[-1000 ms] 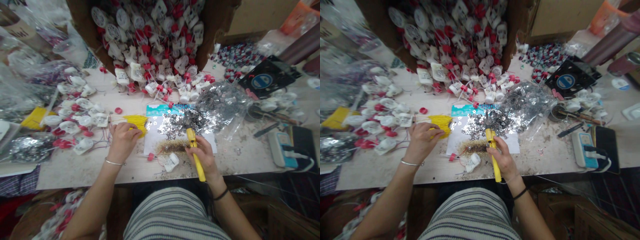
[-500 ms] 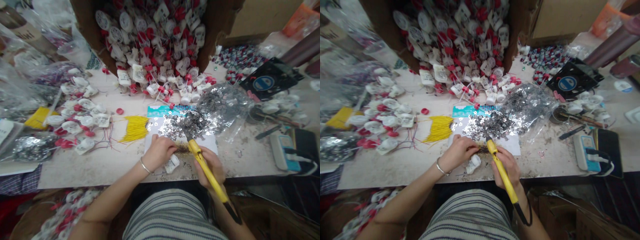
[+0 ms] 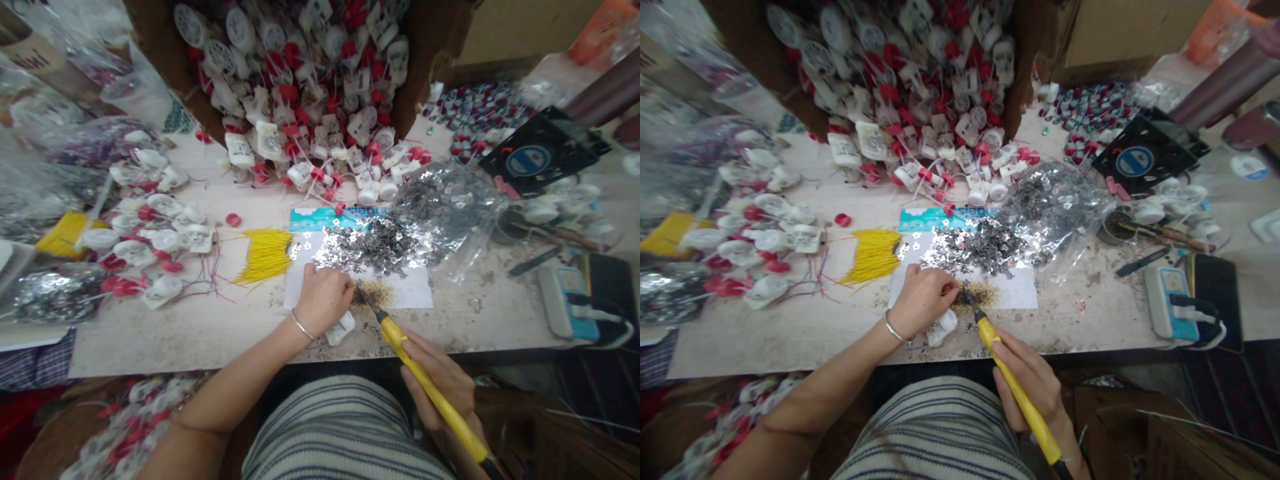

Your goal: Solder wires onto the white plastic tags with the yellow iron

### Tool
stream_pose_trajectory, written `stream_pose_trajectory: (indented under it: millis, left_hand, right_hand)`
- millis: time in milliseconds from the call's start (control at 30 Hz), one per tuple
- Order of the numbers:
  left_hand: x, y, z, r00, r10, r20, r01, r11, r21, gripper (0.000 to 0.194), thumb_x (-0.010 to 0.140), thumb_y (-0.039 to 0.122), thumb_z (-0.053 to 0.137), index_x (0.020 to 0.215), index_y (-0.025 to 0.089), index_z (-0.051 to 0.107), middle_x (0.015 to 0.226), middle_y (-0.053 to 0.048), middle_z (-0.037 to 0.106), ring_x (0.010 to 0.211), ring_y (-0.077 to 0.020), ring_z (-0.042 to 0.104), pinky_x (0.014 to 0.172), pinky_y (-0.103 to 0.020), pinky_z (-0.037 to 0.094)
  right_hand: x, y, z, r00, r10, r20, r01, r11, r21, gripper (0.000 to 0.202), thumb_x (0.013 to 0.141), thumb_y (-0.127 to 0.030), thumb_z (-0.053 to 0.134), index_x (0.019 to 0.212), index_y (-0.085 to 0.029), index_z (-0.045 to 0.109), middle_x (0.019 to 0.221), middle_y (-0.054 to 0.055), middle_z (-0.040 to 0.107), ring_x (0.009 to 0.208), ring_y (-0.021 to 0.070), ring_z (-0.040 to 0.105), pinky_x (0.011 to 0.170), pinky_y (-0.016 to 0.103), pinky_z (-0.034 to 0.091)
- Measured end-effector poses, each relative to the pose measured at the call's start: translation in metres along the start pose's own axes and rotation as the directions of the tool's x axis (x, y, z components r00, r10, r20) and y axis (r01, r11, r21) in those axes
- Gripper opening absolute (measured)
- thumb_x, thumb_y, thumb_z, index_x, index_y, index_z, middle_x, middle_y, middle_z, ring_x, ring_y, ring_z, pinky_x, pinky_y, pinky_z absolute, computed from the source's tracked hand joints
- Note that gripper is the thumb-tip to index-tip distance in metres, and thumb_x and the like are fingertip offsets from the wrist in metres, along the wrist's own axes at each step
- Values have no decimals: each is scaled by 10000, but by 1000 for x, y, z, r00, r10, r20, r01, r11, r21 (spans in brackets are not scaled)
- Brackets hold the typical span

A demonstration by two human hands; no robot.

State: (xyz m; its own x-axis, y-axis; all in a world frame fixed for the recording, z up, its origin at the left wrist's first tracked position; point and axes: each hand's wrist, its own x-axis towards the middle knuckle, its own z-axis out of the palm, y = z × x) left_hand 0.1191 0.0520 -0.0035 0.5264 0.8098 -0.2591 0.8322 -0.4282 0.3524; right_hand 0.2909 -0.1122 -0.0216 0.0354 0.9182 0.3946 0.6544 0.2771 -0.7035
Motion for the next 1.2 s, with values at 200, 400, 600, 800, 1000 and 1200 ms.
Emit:
stream_pose_trajectory:
  millis: [200, 400, 600, 800, 1000, 1200]
  left_hand:
    - [1, 3, -1, 1000, -19, 9, 19, 1000, 12, 235, 835, 214, 465, 712, 185, 663, 735, -46, 689, 738, -222, 620, 792, -407, 331]
    - [3, 2, -5, 998, -18, 64, 19, 1000, -21, 219, 825, 191, 484, 707, 188, 669, 738, -37, 695, 739, -211, 633, 759, -370, 383]
    - [-2, -2, -5, 997, -32, 75, 38, 996, -80, 128, 826, 243, 542, 806, 169, 645, 828, -62, 689, 780, -203, 629, 688, -304, 430]
    - [-1, -4, -1, 998, -5, 63, 11, 995, -96, 171, 853, 207, 497, 776, 188, 649, 805, -46, 686, 767, -191, 621, 690, -294, 430]
    - [2, -5, 5, 999, -13, 52, 18, 996, -90, 208, 838, 182, 489, 712, 193, 654, 725, -39, 684, 700, -193, 621, 651, -297, 421]
    - [4, -3, 1, 998, -11, 56, 16, 997, -79, 217, 820, 167, 488, 712, 192, 674, 725, -46, 692, 711, -190, 630, 650, -292, 418]
  right_hand:
    - [3, -3, -4, 997, -69, 31, 71, 997, -43, 476, 758, -29, 563, 1208, -183, 573, 1175, 112, 630, 1042, 227, 640, 833, 352, 591]
    - [-4, -2, 3, 991, -9, -133, 11, 1000, 12, 510, 731, -24, 577, 1201, -220, 566, 1225, 79, 607, 1031, 246, 642, 781, 384, 611]
    - [5, 4, 19, 977, -26, -214, 48, 994, 100, 707, 727, -15, 571, 1355, -267, 369, 1299, 75, 553, 1083, 247, 618, 789, 389, 614]
    - [5, 1, 6, 995, -46, -91, 46, 999, 1, 330, 745, -62, 575, 1060, -152, 619, 1141, 111, 644, 1003, 236, 659, 777, 318, 610]
    - [0, 5, -2, 995, -101, -26, 98, 990, -106, 405, 753, -55, 566, 1143, -151, 612, 1111, 101, 671, 982, 212, 675, 795, 276, 602]
    - [8, 14, -1, 970, -240, 35, 242, 956, -167, 373, 768, -91, 556, 1127, -157, 636, 1070, 91, 698, 931, 203, 699, 758, 229, 607]
